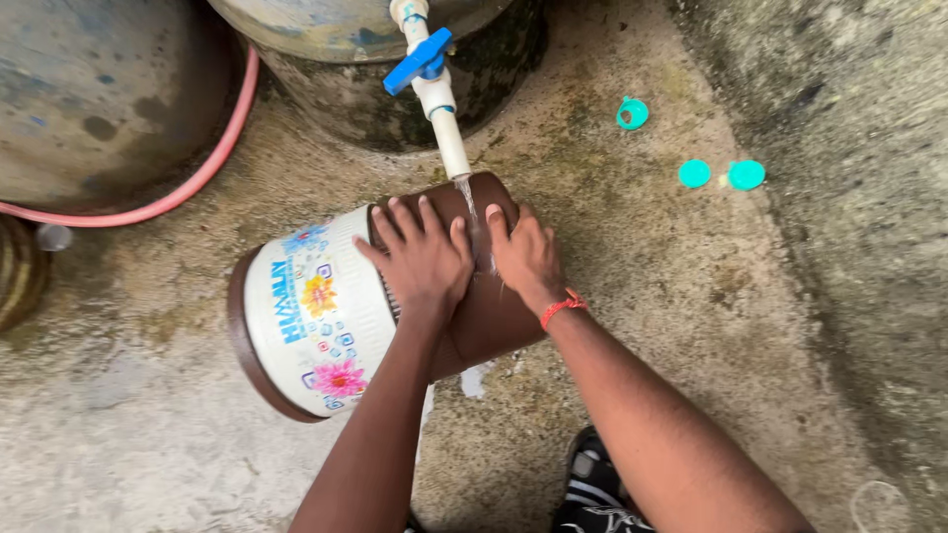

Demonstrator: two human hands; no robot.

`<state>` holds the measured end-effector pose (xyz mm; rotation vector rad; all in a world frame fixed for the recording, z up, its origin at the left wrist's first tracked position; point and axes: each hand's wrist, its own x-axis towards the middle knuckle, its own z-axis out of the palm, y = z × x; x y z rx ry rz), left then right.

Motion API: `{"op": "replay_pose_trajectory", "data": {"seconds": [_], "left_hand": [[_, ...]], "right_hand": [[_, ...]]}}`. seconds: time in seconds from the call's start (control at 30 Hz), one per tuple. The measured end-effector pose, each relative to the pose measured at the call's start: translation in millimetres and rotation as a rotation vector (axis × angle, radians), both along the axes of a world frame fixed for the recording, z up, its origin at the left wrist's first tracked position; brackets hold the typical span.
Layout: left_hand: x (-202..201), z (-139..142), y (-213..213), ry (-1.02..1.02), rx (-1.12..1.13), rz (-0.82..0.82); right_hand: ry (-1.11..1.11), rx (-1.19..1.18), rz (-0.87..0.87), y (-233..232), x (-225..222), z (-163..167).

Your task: The person rinses a brown and white plastic water jug under a running tap, rotating it and rubbing its sides with both hands to wash the exterior, then opens the lid, rinses the inside, and sits on a chair beside it.

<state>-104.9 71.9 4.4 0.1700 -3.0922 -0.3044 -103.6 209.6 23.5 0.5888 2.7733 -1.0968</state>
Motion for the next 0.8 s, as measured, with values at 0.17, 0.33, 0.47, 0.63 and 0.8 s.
{"op": "replay_pose_trajectory", "data": {"seconds": [0.17,0.33,0.47,0.63,0.8], "left_hand": [[-39,8,24,-0.184,0.069,-0.092],[-8,-1,24,0.126,0.070,-0.157],[37,-8,34,0.320,0.042,-0.138],[35,-2,35,0.289,0.031,-0.125],[-5,6,29,0.052,0.072,-0.202]], "right_hand": [[-0.029,-0.009,-0.004,1,-1,-1],[-0.125,0.009,-0.038,-3,-11,9],[-0.123,-0.001,-0.050,-3,-12,11],[-0.084,-0.020,-0.015,3,-12,-5],[0.087,-0.057,0.016,9,-9,-25]]}}
